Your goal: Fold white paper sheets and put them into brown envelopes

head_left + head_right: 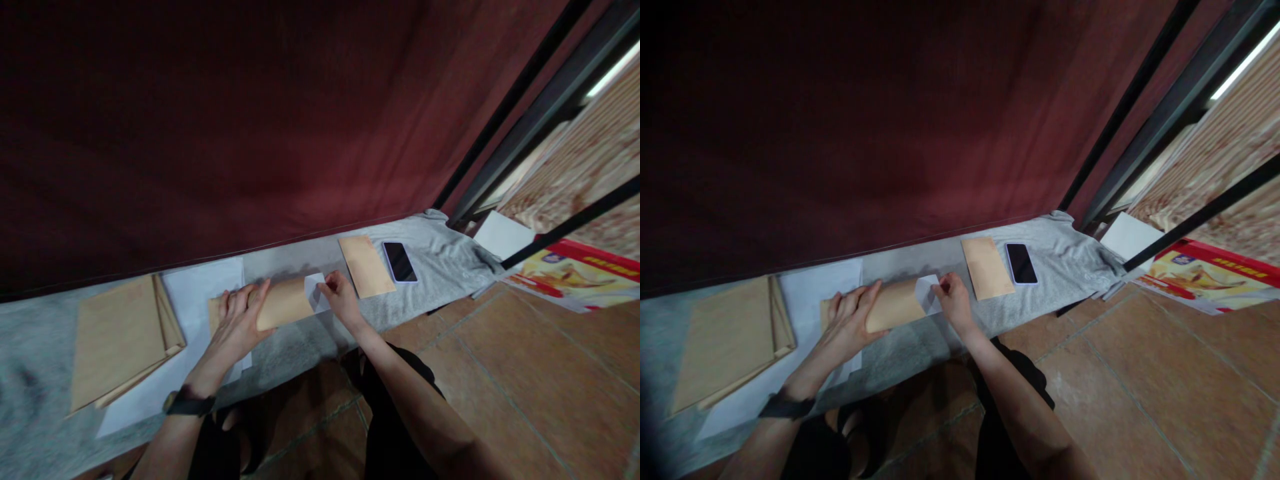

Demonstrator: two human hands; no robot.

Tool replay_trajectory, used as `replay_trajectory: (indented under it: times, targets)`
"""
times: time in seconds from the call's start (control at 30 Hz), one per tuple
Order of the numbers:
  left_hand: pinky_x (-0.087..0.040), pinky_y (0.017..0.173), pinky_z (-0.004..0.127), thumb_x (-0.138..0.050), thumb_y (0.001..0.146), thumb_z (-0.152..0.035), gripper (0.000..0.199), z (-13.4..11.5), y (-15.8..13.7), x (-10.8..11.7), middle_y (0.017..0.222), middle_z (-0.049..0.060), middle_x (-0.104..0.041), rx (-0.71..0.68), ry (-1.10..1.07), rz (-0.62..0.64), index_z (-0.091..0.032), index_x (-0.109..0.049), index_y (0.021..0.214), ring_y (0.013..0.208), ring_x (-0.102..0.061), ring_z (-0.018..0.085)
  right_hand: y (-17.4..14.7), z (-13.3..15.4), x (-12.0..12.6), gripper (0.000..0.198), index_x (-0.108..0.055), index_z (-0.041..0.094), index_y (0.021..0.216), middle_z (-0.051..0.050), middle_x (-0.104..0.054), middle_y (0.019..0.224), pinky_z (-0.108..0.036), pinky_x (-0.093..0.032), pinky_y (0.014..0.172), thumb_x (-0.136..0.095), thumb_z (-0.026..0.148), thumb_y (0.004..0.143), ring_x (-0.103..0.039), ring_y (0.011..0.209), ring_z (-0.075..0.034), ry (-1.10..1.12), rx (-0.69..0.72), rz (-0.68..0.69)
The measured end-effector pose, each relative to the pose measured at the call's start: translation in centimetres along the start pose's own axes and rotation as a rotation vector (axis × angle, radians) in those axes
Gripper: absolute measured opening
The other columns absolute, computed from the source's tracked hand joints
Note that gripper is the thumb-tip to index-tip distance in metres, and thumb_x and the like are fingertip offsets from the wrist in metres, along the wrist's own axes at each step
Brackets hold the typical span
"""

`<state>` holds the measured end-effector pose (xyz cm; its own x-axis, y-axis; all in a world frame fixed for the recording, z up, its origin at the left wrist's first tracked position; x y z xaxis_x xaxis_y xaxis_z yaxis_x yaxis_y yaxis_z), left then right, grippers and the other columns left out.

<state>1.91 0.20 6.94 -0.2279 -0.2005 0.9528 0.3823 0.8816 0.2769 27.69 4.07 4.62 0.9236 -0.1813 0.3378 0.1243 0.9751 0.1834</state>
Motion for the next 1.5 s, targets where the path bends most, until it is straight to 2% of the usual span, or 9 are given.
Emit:
replay_trajectory:
  times: [0.2,0.4,0.57,0.73,0.83,0.97,1.17,1.33,1.5]
  targets:
    - [-0.022,0.117,0.064,-0.075,0.076,-0.04,0.105,-0.8,0.4,-0.6,0.143,0.019,-0.048,-0.018,0.008,-0.011,-0.026,-0.014,0.161,0.132,-0.048,0.039,-0.7,0.3,-0.8,0.014,-0.068,0.022,0.077,0.0,-0.066,0.076,-0.026,-0.049,0.067,-0.064,0.031,0.087,-0.061,0.068,-0.015,0.005,-0.012,0.089]
    - [-0.021,0.118,0.064,-0.074,0.077,-0.042,0.104,-1.4,0.8,-0.8,0.143,0.018,-0.048,-0.022,-0.021,-0.006,-0.026,-0.015,0.161,0.133,-0.049,0.038,-0.8,0.1,-0.8,0.009,-0.072,0.021,0.081,-0.008,-0.065,0.107,-0.031,-0.053,0.089,-0.065,0.026,0.084,-0.063,0.103,-0.021,-0.063,0.019,-0.04]
    - [-0.016,0.12,0.064,-0.077,0.075,-0.046,0.108,-1.5,0.9,-1.0,0.147,0.02,-0.045,-0.054,-0.054,-0.013,-0.025,-0.015,0.162,0.14,-0.042,0.039,-0.8,-1.0,-1.6,0.007,-0.064,0.022,0.082,0.0,-0.067,0.082,-0.028,-0.053,0.075,-0.058,0.024,0.084,-0.063,0.075,-0.016,0.045,-0.076,0.05]
    - [-0.011,0.12,0.065,-0.071,0.083,-0.051,0.097,-2.3,1.0,-0.1,0.163,0.02,-0.026,-0.06,-0.108,-0.089,-0.024,-0.02,0.161,0.152,-0.022,0.041,0.1,-1.1,-0.8,0.004,-0.054,0.024,0.082,0.001,-0.064,0.078,-0.026,-0.049,0.071,-0.056,0.023,0.079,-0.061,0.072,-0.016,0.212,-0.087,-0.074]
    - [-0.024,0.118,0.061,-0.062,0.09,-0.052,0.073,-2.6,1.0,1.1,0.153,0.019,-0.041,0.108,-0.24,-0.202,-0.022,-0.038,0.153,0.145,-0.035,0.037,0.8,-1.2,0.2,0.013,-0.05,0.024,0.087,0.002,-0.06,0.078,-0.024,-0.048,0.068,-0.056,0.021,0.075,-0.058,0.07,-0.014,0.331,-0.118,-0.174]
    - [-0.052,0.095,0.046,-0.061,0.088,-0.058,0.047,-2.7,0.5,0.3,0.104,0.011,-0.067,0.568,-0.756,-0.285,-0.02,-0.062,0.116,0.103,-0.065,0.029,1.1,-1.0,1.1,0.031,-0.05,0.024,0.101,0.008,-0.05,0.07,-0.021,-0.044,0.062,-0.058,0.018,0.072,-0.052,0.064,-0.012,0.378,-0.122,-0.262]
    - [-0.058,0.085,0.035,-0.061,0.094,-0.047,0.032,-6.8,0.4,-4.5,0.099,0.016,-0.073,1.074,-1.876,0.289,-0.015,-0.063,0.096,0.095,-0.073,0.025,-0.1,0.2,0.2,0.045,-0.047,0.025,0.116,0.008,-0.05,0.075,-0.02,-0.044,0.061,-0.057,0.016,0.073,-0.055,0.068,-0.012,0.482,-0.062,-0.228]
    - [-0.059,0.087,0.034,-0.059,0.096,-0.02,0.007,-7.4,0.8,-6.0,0.091,0.012,-0.073,1.222,-2.032,0.129,-0.017,-0.063,0.091,0.087,-0.074,0.02,-0.6,0.4,-0.5,0.051,-0.045,0.025,0.125,0.008,-0.048,0.076,-0.02,-0.044,0.061,-0.056,0.016,0.075,-0.054,0.067,-0.011,0.476,-0.09,-0.167]
    - [-0.061,0.083,0.033,-0.062,0.089,-0.007,0.012,-7.0,1.2,-6.6,0.083,0.004,-0.072,1.206,-2.054,-0.033,-0.018,-0.061,0.087,0.075,-0.072,0.016,-0.1,0.1,-0.8,0.045,-0.05,0.023,0.117,0.004,-0.059,0.085,-0.022,-0.049,0.069,-0.055,0.016,0.072,-0.06,0.076,-0.013,0.54,-0.125,-0.121]
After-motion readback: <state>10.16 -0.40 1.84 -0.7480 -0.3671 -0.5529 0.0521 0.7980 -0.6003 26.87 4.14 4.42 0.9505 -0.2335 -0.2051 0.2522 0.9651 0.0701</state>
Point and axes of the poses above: each hand's wrist, its own y-axis towards the middle knuckle, its own x-axis out of the back of the hand, z = x × y, the point moved 4 cm from there along y, towards the middle knuckle
